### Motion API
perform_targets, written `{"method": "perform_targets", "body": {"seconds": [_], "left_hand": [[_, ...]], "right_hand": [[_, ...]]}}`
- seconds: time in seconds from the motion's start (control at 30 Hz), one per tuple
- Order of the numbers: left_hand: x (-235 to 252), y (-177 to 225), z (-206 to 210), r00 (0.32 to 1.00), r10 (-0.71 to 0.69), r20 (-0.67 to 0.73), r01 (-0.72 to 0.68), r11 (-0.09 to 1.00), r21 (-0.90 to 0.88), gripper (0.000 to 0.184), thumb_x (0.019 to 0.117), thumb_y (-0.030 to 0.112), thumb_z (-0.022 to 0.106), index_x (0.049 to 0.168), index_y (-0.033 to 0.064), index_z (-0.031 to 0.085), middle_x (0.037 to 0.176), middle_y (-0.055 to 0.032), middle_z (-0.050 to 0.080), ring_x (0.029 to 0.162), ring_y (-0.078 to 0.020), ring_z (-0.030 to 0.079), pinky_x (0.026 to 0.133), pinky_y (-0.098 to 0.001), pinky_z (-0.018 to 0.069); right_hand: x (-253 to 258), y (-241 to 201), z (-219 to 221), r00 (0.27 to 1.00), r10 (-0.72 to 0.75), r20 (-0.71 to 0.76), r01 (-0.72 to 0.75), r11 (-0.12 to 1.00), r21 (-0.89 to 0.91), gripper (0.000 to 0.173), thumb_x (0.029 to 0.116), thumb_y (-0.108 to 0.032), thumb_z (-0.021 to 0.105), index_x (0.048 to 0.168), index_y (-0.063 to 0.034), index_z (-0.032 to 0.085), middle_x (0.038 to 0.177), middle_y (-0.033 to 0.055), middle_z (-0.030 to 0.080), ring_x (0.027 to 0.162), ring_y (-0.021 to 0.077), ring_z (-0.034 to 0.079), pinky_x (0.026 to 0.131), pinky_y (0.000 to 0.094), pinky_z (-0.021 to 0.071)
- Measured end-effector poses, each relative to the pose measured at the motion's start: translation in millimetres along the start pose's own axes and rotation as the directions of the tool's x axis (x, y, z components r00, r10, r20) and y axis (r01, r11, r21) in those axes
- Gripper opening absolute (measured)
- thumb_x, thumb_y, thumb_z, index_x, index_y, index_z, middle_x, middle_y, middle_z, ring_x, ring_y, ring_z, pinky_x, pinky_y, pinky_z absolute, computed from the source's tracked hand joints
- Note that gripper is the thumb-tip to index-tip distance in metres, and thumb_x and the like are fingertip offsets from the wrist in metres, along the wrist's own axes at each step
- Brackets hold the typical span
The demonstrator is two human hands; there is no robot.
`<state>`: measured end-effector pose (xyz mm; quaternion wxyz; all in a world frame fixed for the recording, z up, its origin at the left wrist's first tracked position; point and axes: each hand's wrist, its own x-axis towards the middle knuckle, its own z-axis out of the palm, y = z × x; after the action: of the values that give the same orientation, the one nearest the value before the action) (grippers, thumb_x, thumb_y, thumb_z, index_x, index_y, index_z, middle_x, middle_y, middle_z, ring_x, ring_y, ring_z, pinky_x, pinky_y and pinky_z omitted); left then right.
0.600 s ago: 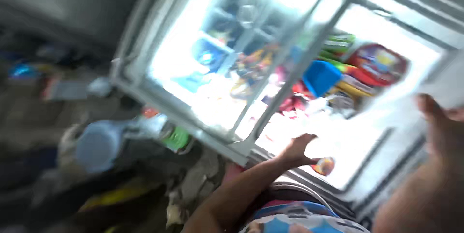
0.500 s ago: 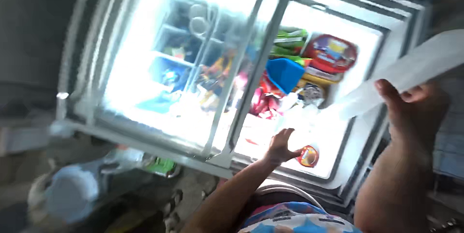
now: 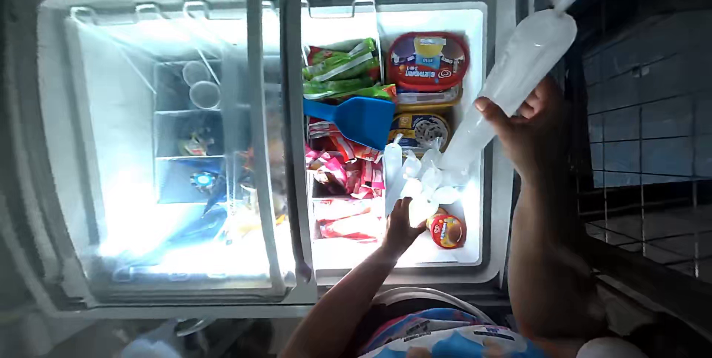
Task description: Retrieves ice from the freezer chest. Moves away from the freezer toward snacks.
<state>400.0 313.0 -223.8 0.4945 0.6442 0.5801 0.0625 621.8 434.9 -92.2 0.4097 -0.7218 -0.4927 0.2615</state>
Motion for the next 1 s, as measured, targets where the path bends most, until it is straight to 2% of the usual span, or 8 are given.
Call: {"method": "perform_targets", "body": {"seconds": [0.17,0.27,0.37,0.5,0.63,0.8,0.87,1.0], "left_hand": [[16,8,-6,0.99,-0.143,-0.01,0.143,0.989,0.037,0.073,0.0861,0.03,0.079,0.138,-0.0119,0.05,0.127,-0.0331,0.06,0.117,-0.0445,0.062,0.101,-0.0546,0.0485],[31,3,-9,0.982,-0.184,-0.05,0.186,0.982,0.044,0.078,0.0843,0.032,0.081,0.138,-0.0152,0.049,0.126,-0.0349,0.061,0.119,-0.0458,0.061,0.104,-0.0553,0.0461],[44,-4,-10,0.972,-0.218,-0.083,0.223,0.974,0.044,0.079,0.0842,0.031,0.081,0.137,-0.0174,0.048,0.124,-0.0361,0.062,0.12,-0.0461,0.061,0.106,-0.056,0.0449],[47,-5,-15,0.965,-0.247,-0.084,0.255,0.961,0.103,0.076,0.0851,0.033,0.08,0.134,-0.0165,0.05,0.116,-0.0338,0.066,0.114,-0.044,0.064,0.103,-0.0538,0.0473],[33,-3,-6,0.989,-0.146,-0.031,0.149,0.978,0.149,0.073,0.0819,0.03,0.082,0.133,-0.0135,0.055,0.122,-0.033,0.064,0.112,-0.0443,0.065,0.098,-0.0561,0.0499],[23,-9,6,0.959,-0.225,0.172,0.188,0.959,0.211,0.067,0.0834,0.022,0.08,0.139,-0.0041,0.054,0.131,-0.0274,0.061,0.118,-0.0403,0.063,0.1,-0.0523,0.0504],[23,-11,11,0.967,-0.216,0.133,0.193,0.966,0.171,0.065,0.0824,0.019,0.08,0.138,-0.0043,0.055,0.13,-0.0271,0.061,0.117,-0.0399,0.064,0.1,-0.0521,0.0509],[25,-9,11,0.966,-0.26,0.008,0.26,0.966,-0.014,0.064,0.0839,0.016,0.079,0.138,-0.0078,0.053,0.131,-0.0299,0.06,0.123,-0.0407,0.06,0.107,-0.0493,0.0461]], "right_hand": [[26,7,18,0.999,0.046,0.017,-0.046,0.999,0.021,0.067,0.0876,-0.04,0.077,0.136,0.0008,0.055,0.12,0.0118,0.07,0.109,0.0097,0.067,0.095,0.0291,0.0546],[43,16,25,0.994,0.083,0.075,-0.087,0.995,0.055,0.066,0.0876,-0.041,0.077,0.136,-0.002,0.056,0.119,0.0093,0.07,0.107,0.0078,0.069,0.092,0.0279,0.0567],[52,31,27,0.989,0.127,0.076,-0.127,0.992,-0.001,0.067,0.0863,-0.047,0.076,0.135,-0.005,0.058,0.112,0.0078,0.072,0.097,0.0098,0.069,0.086,0.0333,0.0567],[49,43,29,0.98,0.178,0.083,-0.178,0.984,-0.009,0.068,0.0857,-0.05,0.077,0.135,-0.007,0.058,0.111,0.0065,0.072,0.096,0.0111,0.07,0.086,0.0359,0.0571],[51,52,32,0.98,0.151,0.129,-0.156,0.987,0.026,0.069,0.0841,-0.053,0.076,0.134,-0.0089,0.059,0.112,0.0039,0.072,0.096,0.0082,0.07,0.083,0.0316,0.0582],[52,49,29,0.979,0.135,0.155,-0.145,0.988,0.056,0.065,0.0855,-0.049,0.077,0.134,-0.0101,0.059,0.111,0.0007,0.072,0.093,0.004,0.07,0.082,0.0266,0.0584],[53,48,28,0.977,0.13,0.166,-0.14,0.989,0.046,0.064,0.0859,-0.048,0.077,0.134,-0.0101,0.059,0.11,0.0001,0.073,0.094,0.0028,0.07,0.082,0.0254,0.0586],[53,47,27,0.979,0.129,0.16,-0.137,0.99,0.039,0.06,0.0863,-0.043,0.079,0.131,-0.0075,0.059,0.11,0.0007,0.072,0.097,0.0004,0.069,0.085,0.0225,0.0579]]}}
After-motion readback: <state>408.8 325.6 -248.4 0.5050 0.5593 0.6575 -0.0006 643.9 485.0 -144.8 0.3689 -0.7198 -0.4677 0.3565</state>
